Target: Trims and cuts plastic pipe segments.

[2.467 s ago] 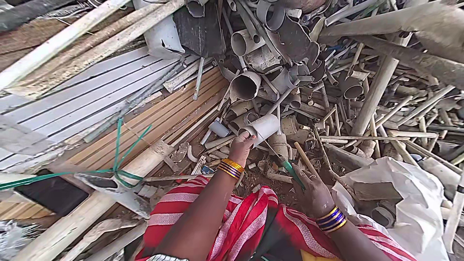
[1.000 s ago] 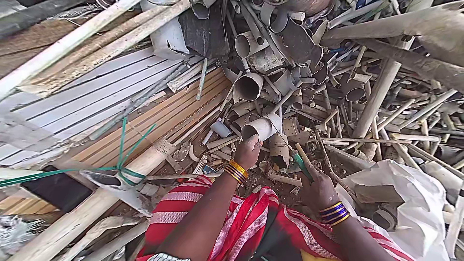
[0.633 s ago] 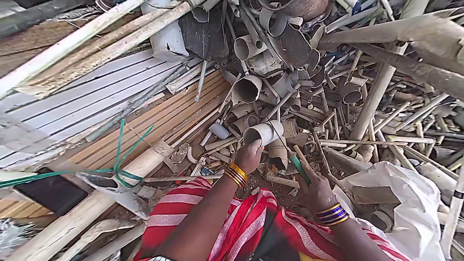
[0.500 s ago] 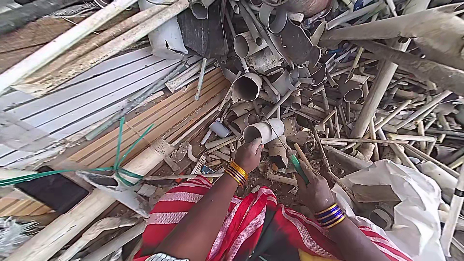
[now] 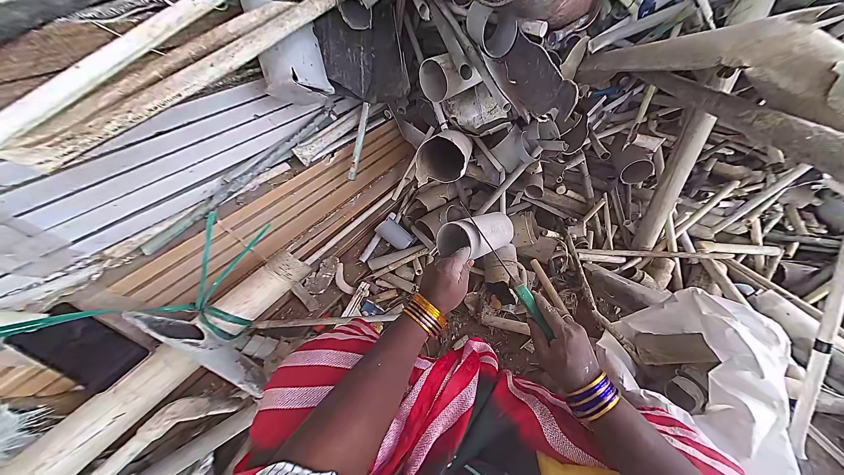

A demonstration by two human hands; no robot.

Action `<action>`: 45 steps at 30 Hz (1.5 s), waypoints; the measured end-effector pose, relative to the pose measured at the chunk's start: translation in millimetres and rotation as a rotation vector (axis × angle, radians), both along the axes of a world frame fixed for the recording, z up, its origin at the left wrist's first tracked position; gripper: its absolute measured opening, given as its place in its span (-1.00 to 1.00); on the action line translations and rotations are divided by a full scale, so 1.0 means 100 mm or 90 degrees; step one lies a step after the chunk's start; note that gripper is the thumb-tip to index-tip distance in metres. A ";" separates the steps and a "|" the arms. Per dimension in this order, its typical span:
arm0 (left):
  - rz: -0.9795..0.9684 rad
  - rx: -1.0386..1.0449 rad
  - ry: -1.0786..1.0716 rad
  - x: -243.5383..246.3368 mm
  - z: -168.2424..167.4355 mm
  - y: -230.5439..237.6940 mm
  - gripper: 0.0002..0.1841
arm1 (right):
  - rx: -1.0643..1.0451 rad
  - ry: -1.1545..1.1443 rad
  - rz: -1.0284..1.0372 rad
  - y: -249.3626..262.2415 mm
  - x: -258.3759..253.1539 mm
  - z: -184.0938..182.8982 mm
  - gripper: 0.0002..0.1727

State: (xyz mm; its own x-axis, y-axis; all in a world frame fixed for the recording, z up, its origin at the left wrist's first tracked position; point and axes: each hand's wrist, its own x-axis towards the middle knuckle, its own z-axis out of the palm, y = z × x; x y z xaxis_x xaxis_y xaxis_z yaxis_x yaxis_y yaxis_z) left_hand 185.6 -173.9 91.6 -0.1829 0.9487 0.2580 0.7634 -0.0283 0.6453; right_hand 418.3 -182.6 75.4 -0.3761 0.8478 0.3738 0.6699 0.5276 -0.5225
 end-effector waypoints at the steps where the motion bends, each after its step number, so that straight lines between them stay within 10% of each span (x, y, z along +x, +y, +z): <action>1: 0.012 -0.004 -0.027 0.01 0.01 -0.01 -0.63 | -0.039 -0.012 -0.027 0.02 0.01 0.02 -0.48; 45: 0.122 0.068 -0.305 -0.04 0.01 0.05 -0.61 | -0.026 -0.061 -0.058 0.09 0.08 0.15 -0.46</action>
State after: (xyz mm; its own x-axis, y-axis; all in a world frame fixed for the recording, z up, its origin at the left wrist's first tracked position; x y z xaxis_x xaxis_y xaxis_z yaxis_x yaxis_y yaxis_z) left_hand 181.4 -169.1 92.7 -0.4716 0.8597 0.1961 0.3807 -0.0021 0.9247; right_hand 425.9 -173.9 90.4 -0.3287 0.8940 0.3045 0.7624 0.4415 -0.4732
